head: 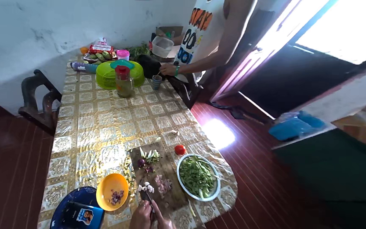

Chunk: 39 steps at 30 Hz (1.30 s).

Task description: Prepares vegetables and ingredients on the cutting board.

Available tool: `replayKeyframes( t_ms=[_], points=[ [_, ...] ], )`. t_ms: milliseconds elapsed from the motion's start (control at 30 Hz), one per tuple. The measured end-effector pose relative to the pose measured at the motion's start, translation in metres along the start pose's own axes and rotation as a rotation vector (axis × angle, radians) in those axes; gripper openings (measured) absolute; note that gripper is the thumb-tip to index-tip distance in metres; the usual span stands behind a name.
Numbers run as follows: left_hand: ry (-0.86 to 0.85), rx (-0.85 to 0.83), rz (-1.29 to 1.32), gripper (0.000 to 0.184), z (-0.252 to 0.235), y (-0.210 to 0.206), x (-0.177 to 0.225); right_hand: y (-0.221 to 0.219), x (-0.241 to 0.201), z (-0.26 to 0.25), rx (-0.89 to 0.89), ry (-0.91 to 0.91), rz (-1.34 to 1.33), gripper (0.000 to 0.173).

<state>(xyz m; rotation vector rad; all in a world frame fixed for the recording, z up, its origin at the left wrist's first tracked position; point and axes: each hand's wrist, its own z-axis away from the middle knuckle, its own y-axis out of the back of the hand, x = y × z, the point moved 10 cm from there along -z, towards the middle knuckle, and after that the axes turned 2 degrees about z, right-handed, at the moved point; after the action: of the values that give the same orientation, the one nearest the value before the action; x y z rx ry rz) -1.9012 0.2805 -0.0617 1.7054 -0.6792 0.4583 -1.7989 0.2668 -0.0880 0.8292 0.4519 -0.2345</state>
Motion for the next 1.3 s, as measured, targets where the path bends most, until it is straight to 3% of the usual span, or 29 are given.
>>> replayKeyframes(
  t_ms=[100,233,367,467,700,867,1000,1067,1167,1300],
  points=[
    [0.030,-0.046,-0.010,0.007,0.004,-0.002,0.003,0.003,-0.010,-0.014,-0.057,-0.024,-0.018,0.070],
    [0.015,-0.034,-0.029,0.003,0.004,-0.004,0.000,-0.007,0.014,0.016,-0.038,-0.031,-0.004,0.071],
    [0.007,-0.016,-0.036,0.005,0.006,-0.009,0.001,-0.001,0.002,-0.004,-0.110,-0.058,0.038,0.071],
    [0.016,-0.042,-0.039,0.004,0.008,-0.010,0.001,-0.010,0.014,0.010,-0.143,-0.088,0.061,0.072],
    [0.000,-0.015,0.005,0.005,0.008,-0.012,0.003,-0.006,0.013,0.006,-0.124,-0.089,0.040,0.072],
    [0.017,-0.005,0.024,0.008,0.002,-0.007,0.002,-0.015,0.036,0.043,-0.174,-0.112,-0.022,0.073],
    [0.039,-0.050,0.117,0.009,0.002,-0.004,-0.004,-0.003,0.034,0.031,-0.058,0.040,-0.253,0.066],
    [0.106,-0.102,0.138,0.012,-0.001,-0.002,-0.006,0.008,0.031,0.024,-0.001,0.081,-0.310,0.065],
    [0.339,-0.212,0.122,0.017,-0.006,-0.003,-0.014,0.016,0.029,0.018,0.024,0.068,-0.256,0.061],
    [0.465,-0.194,0.134,0.021,-0.009,-0.005,-0.027,0.021,0.025,0.021,0.103,0.075,-0.168,0.058]
  ],
)
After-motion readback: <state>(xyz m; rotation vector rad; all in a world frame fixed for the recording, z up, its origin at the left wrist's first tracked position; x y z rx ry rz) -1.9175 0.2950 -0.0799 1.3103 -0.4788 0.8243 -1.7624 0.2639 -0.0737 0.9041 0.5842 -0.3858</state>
